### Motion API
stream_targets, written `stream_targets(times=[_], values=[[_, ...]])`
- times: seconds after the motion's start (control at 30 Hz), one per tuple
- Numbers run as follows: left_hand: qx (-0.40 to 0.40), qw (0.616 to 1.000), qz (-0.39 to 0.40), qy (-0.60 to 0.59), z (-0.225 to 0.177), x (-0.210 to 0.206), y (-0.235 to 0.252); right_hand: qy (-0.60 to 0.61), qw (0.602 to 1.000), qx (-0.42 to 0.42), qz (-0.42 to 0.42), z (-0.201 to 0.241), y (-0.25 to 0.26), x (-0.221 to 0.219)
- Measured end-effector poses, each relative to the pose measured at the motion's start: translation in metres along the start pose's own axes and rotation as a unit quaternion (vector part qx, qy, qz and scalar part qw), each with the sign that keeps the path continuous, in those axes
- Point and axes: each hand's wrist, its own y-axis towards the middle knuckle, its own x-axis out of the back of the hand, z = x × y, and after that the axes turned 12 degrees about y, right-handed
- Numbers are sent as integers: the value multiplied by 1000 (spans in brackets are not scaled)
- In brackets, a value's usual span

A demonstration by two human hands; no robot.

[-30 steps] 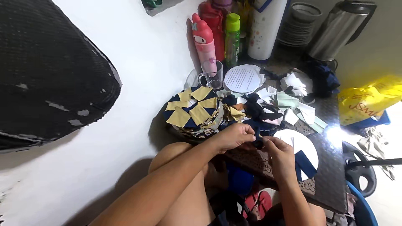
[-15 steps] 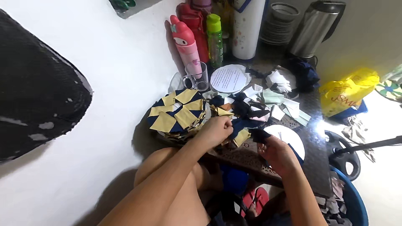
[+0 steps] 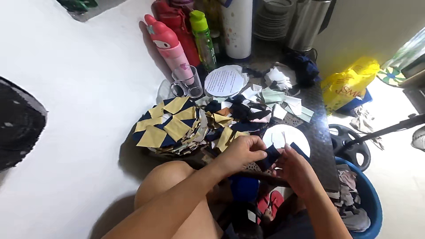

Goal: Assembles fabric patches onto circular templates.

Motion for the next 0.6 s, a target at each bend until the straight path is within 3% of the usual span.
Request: stream_targets(times=[0.2,0.27,0.37,0.47,0.6], values=[[-26,999,43,-9,3,-12,2,-21,996,89,-14,2,-10,7],[-45,997,54,-25,5,-16,3,-62,989,133,16,9,-15,9],[-45,993,82,-76,6,-22,5,-177,955,221,93,16,-26,15],[-78,982,134,-107,9,-29,9,-286,911,272,120,20,-36,17],[-50,971,168,-164,2,-35,5,-304,898,282,149,20,-45,24]])
